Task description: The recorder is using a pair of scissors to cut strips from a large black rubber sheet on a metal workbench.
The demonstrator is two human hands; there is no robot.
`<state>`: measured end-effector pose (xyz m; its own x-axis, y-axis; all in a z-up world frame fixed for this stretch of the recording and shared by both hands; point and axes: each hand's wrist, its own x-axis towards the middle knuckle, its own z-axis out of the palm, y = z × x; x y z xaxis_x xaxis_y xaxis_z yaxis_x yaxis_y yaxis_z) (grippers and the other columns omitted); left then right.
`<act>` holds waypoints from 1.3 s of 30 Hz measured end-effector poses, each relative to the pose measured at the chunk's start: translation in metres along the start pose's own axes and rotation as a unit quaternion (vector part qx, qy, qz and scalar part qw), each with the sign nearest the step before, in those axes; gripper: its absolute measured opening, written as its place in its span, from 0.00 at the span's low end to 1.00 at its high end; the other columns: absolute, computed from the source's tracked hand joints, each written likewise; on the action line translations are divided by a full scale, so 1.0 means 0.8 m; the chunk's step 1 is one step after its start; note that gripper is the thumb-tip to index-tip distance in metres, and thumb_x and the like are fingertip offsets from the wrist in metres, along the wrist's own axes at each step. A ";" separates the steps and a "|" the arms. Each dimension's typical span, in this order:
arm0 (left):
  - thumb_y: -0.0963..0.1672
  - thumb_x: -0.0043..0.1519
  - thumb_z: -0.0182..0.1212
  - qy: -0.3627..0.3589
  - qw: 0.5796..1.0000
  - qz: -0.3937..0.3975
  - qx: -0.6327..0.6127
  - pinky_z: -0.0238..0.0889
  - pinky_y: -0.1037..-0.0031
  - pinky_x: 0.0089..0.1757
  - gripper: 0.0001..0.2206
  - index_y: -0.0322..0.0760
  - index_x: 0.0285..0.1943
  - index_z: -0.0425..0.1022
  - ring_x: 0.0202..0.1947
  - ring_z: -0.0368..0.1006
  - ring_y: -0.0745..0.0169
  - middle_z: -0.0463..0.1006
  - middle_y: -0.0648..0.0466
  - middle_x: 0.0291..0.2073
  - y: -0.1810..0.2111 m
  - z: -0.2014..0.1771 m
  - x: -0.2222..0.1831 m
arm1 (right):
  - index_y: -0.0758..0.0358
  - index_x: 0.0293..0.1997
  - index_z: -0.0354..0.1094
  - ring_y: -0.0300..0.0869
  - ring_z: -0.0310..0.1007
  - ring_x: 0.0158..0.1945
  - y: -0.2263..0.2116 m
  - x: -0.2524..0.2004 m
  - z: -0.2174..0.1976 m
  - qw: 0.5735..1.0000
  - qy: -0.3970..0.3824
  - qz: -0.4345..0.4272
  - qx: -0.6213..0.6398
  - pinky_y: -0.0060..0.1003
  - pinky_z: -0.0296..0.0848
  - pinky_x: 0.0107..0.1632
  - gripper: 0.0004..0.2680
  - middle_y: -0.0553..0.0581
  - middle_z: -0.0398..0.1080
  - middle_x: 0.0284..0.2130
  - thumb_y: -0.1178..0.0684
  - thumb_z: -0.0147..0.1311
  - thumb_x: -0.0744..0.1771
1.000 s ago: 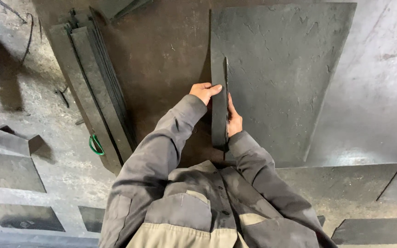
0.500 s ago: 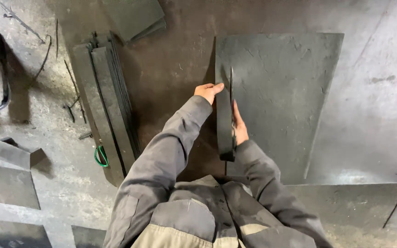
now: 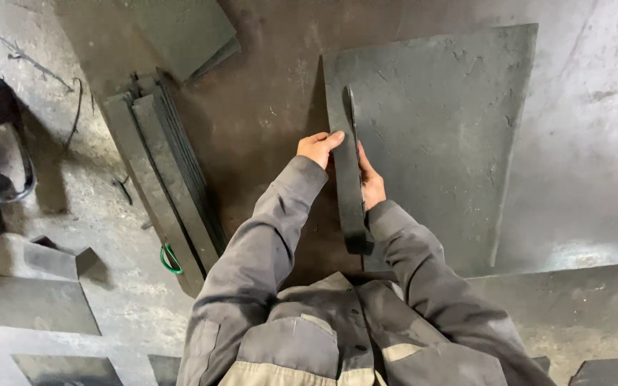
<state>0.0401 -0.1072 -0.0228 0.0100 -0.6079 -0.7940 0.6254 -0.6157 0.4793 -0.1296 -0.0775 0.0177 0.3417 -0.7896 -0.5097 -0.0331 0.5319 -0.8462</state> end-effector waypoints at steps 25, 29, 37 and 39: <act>0.44 0.57 0.71 0.032 0.999 0.036 0.004 0.69 0.68 0.31 0.11 0.27 0.35 0.79 0.27 0.74 0.62 0.79 0.51 0.28 0.058 0.016 0.049 | 0.61 0.81 0.37 0.43 0.50 0.77 0.023 0.084 -0.032 0.988 -0.087 -0.084 0.100 0.35 0.51 0.76 0.27 0.57 0.48 0.77 0.61 0.46 0.71; 0.43 0.56 0.70 0.008 0.999 0.047 -0.026 0.71 0.70 0.33 0.10 0.27 0.35 0.79 0.28 0.76 0.63 0.81 0.52 0.29 0.048 0.012 0.066 | 0.61 0.81 0.39 0.44 0.54 0.75 -0.007 0.082 -0.023 0.991 -0.088 -0.072 0.077 0.36 0.54 0.74 0.26 0.57 0.51 0.75 0.59 0.48 0.71; 0.44 0.58 0.72 0.000 0.997 0.078 -0.018 0.68 0.72 0.32 0.11 0.27 0.35 0.79 0.27 0.74 0.65 0.80 0.52 0.28 0.027 0.003 0.080 | 0.62 0.80 0.42 0.45 0.60 0.71 -0.016 0.079 -0.006 0.995 -0.045 -0.071 0.055 0.37 0.59 0.72 0.27 0.59 0.58 0.71 0.52 0.54 0.71; 0.44 0.58 0.72 0.016 0.997 0.079 0.015 0.67 0.72 0.32 0.11 0.26 0.36 0.80 0.27 0.73 0.65 0.80 0.52 0.28 0.033 0.004 0.075 | 0.63 0.80 0.43 0.45 0.59 0.72 -0.020 0.082 -0.001 0.995 -0.039 -0.078 0.042 0.37 0.59 0.72 0.27 0.59 0.57 0.72 0.52 0.53 0.72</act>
<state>0.0545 -0.1616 -0.0565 0.1320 -0.6819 -0.7194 0.5898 -0.5292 0.6099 -0.1072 -0.1384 -0.0021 0.4081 -0.8405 -0.3563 0.1039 0.4305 -0.8966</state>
